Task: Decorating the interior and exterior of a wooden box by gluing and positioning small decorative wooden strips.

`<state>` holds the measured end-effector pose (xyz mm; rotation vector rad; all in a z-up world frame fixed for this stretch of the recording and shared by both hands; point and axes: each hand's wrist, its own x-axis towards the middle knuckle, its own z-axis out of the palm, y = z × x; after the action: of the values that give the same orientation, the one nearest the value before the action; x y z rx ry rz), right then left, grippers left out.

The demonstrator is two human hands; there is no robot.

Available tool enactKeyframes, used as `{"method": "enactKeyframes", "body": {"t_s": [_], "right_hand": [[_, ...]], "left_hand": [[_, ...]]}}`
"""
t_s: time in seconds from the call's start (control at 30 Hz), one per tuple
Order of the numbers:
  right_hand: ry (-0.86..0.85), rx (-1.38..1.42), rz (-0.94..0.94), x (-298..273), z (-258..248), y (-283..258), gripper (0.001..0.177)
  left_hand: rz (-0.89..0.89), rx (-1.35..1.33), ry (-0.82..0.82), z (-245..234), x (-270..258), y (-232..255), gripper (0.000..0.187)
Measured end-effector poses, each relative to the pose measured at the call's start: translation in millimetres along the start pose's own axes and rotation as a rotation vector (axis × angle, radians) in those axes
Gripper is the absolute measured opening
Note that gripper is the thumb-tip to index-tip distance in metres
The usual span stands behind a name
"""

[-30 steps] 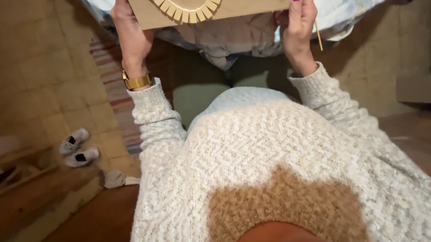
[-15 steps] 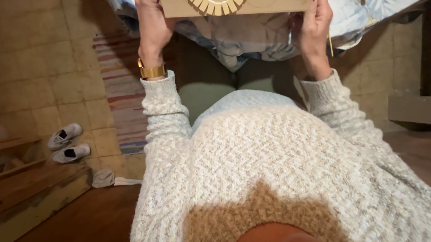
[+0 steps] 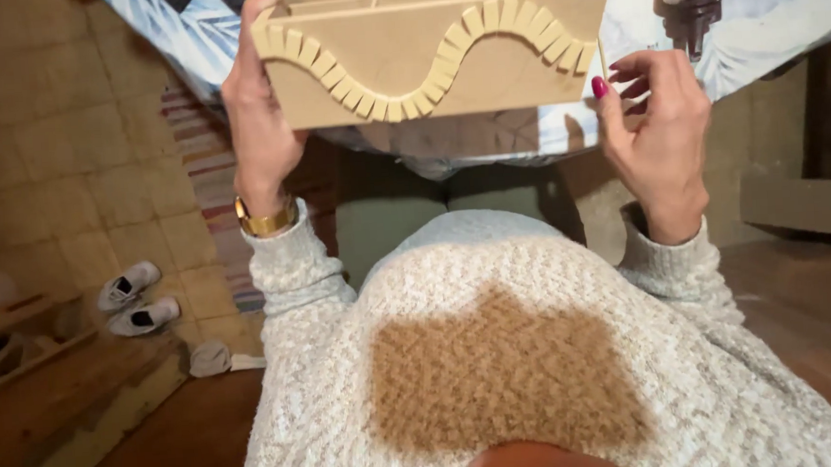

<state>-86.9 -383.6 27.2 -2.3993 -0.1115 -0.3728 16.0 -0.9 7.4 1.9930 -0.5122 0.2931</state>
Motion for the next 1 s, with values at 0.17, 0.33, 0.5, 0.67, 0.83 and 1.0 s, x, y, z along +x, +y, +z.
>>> {"method": "enactKeyframes", "body": {"t_s": [0.17,0.33,0.5,0.67,0.83,1.0], "right_hand": [[0.019,-0.246,0.025,-7.7,8.2,7.2,0.028],[-0.008,-0.401,-0.008,-10.4,21.4,27.4,0.031],[-0.041,-0.357,0.054,-6.9,23.5,42.0,0.018],[-0.01,-0.323,0.044,-0.3,23.9,56.7,0.012],[0.052,-0.265,0.005,9.7,25.7,62.7,0.012],[0.126,-0.141,-0.068,8.4,28.8,65.1,0.015]], "left_hand": [[-0.004,-0.011,-0.002,-0.2,-4.7,3.9,0.051],[-0.027,0.028,0.018,-2.0,-6.7,5.3,0.054],[-0.032,-0.009,-0.007,-4.3,-15.8,-13.6,0.046],[0.026,0.045,-0.004,-4.8,-12.4,-17.3,0.029],[0.003,0.076,-0.038,-9.2,-7.2,-21.5,0.02],[0.002,-0.03,-0.042,-10.4,-2.2,-8.7,0.027]]}}
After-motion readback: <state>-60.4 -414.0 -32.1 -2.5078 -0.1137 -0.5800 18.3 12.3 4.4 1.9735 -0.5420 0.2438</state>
